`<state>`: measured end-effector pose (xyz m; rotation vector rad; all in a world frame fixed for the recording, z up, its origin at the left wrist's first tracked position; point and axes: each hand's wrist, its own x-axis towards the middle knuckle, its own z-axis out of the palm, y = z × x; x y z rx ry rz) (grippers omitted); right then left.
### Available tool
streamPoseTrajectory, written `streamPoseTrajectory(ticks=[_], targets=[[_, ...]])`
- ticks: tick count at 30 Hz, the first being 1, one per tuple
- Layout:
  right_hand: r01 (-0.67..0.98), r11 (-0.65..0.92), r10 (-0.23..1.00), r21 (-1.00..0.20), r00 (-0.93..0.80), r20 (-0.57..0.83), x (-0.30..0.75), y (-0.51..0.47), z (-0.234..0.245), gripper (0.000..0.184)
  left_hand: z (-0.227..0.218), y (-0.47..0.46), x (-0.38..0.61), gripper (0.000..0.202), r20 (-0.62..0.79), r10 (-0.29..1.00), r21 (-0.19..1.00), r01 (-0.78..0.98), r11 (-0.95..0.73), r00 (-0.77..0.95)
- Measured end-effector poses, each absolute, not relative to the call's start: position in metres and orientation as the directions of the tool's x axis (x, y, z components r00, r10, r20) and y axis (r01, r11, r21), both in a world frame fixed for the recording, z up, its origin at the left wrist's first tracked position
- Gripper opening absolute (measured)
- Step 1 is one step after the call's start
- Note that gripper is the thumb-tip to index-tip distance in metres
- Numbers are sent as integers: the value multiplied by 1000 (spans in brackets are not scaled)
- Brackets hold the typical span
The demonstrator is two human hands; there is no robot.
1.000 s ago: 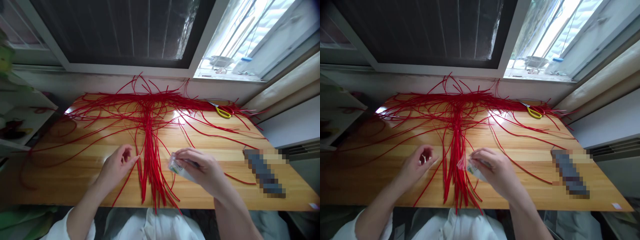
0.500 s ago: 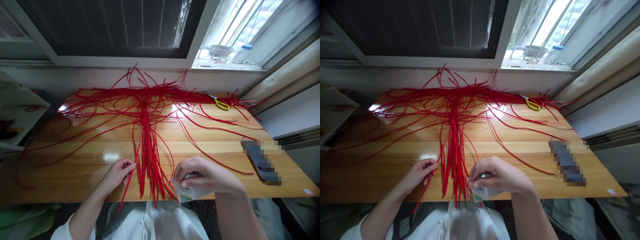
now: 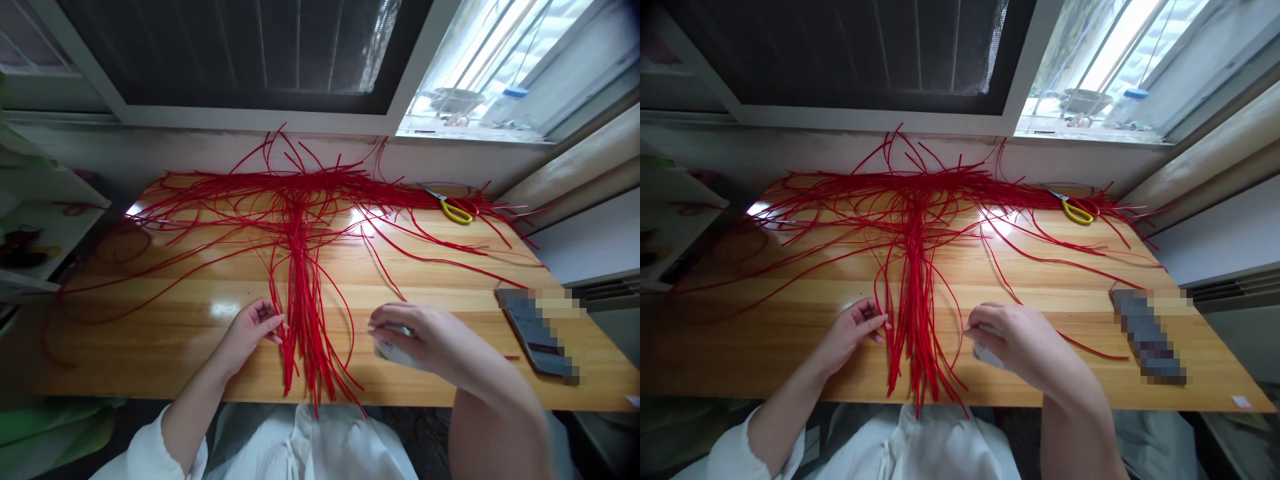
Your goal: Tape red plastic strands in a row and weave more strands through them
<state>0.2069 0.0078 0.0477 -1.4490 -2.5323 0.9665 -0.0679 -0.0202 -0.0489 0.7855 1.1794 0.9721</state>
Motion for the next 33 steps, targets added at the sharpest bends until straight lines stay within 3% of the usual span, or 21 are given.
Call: streamPoseTrajectory(ticks=[5, 8, 12, 15, 18, 20, 23, 26, 28, 31, 33], targets=[[866, 328, 857, -377, -441, -266, 215, 11, 38, 21, -51, -25, -65, 31, -434, 897, 861, -255, 441, 83], [933, 262, 920, -249, -319, -226, 223, 12, 25, 21, -48, -29, -65, 32, -444, 890, 833, -315, 454, 108], [979, 118, 981, -165, -140, -134, 239, 18, 8, 23, -44, -31, -68, 30, -408, 910, 839, -364, 405, 74], [989, 40, 995, -141, -27, 93, 240, 23, -3, 25, -43, -31, -67, 30, -393, 919, 840, -399, 368, 20], [984, 55, 910, -170, 20, 415, 229, 23, -19, 25, -44, -30, -65, 32, -404, 914, 835, -423, 352, -36], [977, 130, 824, -171, -10, 566, 220, 19, -36, 22, -46, -30, -64, 33, -414, 909, 832, -428, 353, -54], [969, 234, 724, -76, -121, 679, 215, 14, -66, 16, -47, -31, -66, 33, -412, 908, 837, -425, 345, -74], [978, 208, 680, 16, -156, 717, 221, 14, -92, 16, -48, -32, -69, 31, -399, 913, 850, -410, 332, -87], [983, 179, 693, 30, -148, 706, 228, 17, -100, 26, -48, -33, -71, 30, -397, 913, 857, -394, 331, -96], [976, 216, 740, -6, -160, 654, 232, 17, -93, 42, -47, -33, -71, 31, -405, 908, 860, -383, 338, -109], [959, 265, 768, -96, -150, 623, 226, 11, -77, 45, -46, -32, -70, 31, -404, 908, 864, -372, 338, -113]])
